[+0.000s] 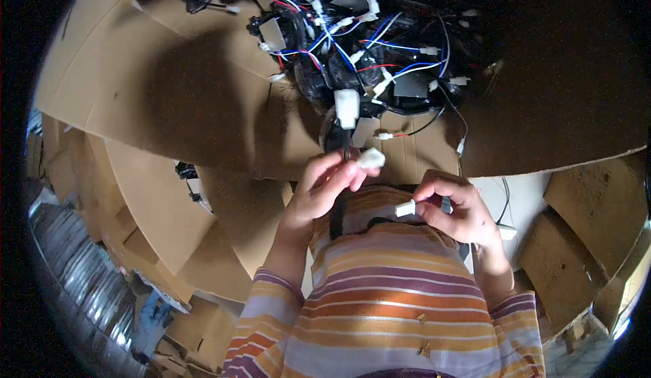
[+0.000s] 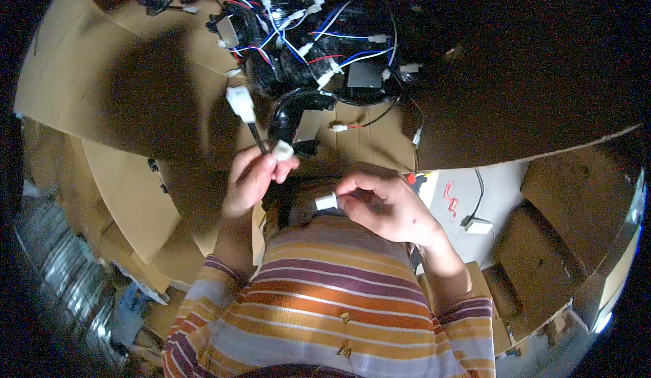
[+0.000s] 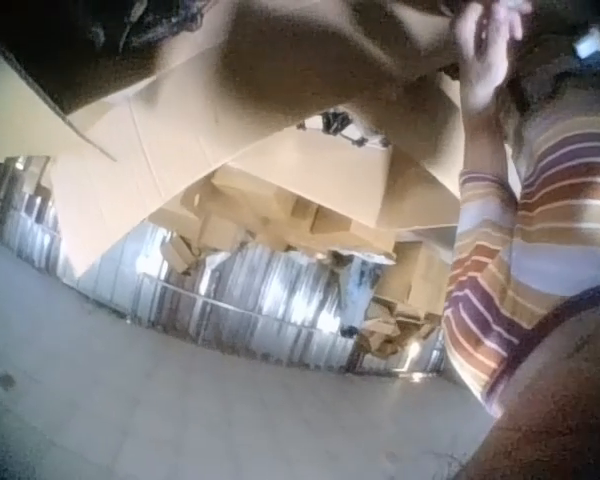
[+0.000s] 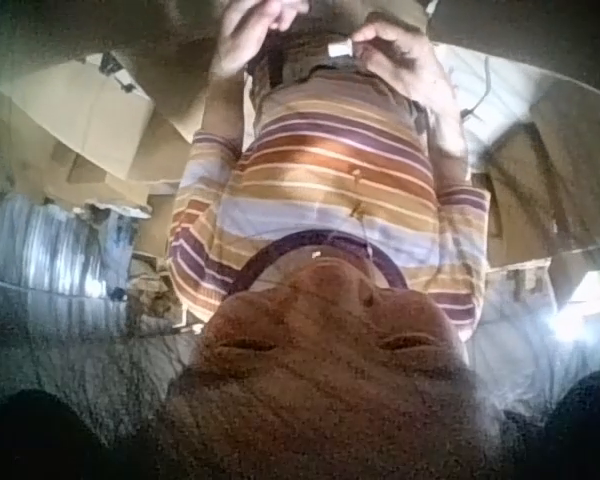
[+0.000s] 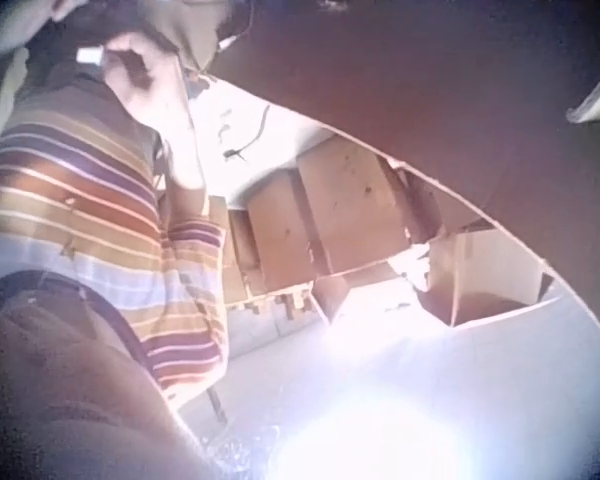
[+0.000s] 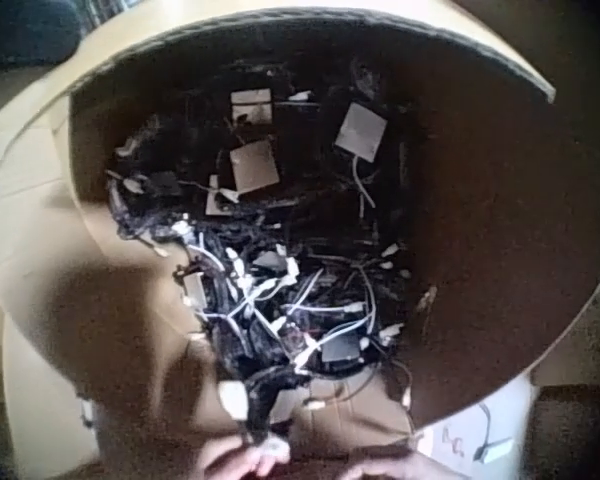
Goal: The person sorts plastic parts and wiring harnesses by hand, taking them from large cardboard boxes and inspecting them.
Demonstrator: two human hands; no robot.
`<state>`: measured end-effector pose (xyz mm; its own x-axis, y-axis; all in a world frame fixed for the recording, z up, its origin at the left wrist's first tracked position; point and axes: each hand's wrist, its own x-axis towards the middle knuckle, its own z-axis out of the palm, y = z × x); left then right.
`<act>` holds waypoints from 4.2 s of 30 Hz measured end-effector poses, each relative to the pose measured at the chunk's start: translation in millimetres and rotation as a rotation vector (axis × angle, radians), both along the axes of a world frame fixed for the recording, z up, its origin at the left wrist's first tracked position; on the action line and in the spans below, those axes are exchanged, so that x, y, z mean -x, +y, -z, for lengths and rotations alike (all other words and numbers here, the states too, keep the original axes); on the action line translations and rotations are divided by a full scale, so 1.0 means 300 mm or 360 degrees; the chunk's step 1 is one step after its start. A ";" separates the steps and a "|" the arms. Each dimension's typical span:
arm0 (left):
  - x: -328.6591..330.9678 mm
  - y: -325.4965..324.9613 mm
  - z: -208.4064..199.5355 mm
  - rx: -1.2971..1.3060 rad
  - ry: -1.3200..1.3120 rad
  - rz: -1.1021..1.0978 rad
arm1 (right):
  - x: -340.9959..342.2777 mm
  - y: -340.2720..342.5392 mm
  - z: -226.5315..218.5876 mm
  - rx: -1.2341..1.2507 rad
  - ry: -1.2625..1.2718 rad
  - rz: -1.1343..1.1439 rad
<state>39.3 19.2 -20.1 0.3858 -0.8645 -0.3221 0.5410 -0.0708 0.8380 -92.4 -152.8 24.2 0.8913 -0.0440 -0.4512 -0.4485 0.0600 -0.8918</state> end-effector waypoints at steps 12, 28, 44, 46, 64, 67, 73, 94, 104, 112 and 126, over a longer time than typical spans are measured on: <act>0.003 0.014 -0.002 0.0035 0.0082 0.0428 | -0.014 -0.035 -0.024 0.0032 -0.0110 0.0041; 0.045 -0.038 -0.061 -0.0396 -0.0368 0.0254 | 0.055 -0.056 -0.011 0.0332 -0.0096 0.0291; 0.017 -0.015 -0.073 -0.0084 -0.0199 0.0294 | 0.072 -0.086 -0.078 0.0177 -0.0328 0.0340; 0.019 -0.014 -0.071 -0.0104 -0.0234 0.0361 | 0.065 -0.085 -0.078 0.0202 -0.0390 0.0333; 0.084 -0.011 -0.073 -0.0228 -0.0226 0.0416 | 0.098 -0.060 -0.051 0.0502 -0.0291 0.0175; 0.091 -0.014 -0.089 -0.0213 -0.0348 0.0411 | 0.118 -0.063 -0.046 0.0471 -0.0319 0.0174; 0.096 0.019 -0.170 -0.0273 -0.0649 0.0370 | 0.140 -0.070 -0.058 0.0363 -0.0303 0.0289; -0.358 0.965 0.060 -0.1665 -0.1506 -0.1643 | 0.132 -0.007 -0.056 0.0106 -0.0062 0.0002; -0.178 -0.040 0.077 -0.0912 -0.0602 -0.0198 | 0.099 0.005 -0.034 0.0153 -0.0129 -0.0112; -0.275 -0.222 0.421 -0.1264 -0.0100 -0.0628 | 0.116 0.028 -0.005 0.0010 -0.0139 -0.0111; -0.200 0.015 0.103 -0.1231 -0.1656 -0.0658 | 0.127 -0.032 0.001 0.0069 -0.0098 -0.0138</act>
<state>99.3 23.6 -50.9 0.9302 -0.3600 -0.0709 -0.2158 -0.6929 0.6880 -130.5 -162.3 23.8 0.9188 0.0158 -0.3945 -0.3943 -0.0160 -0.9189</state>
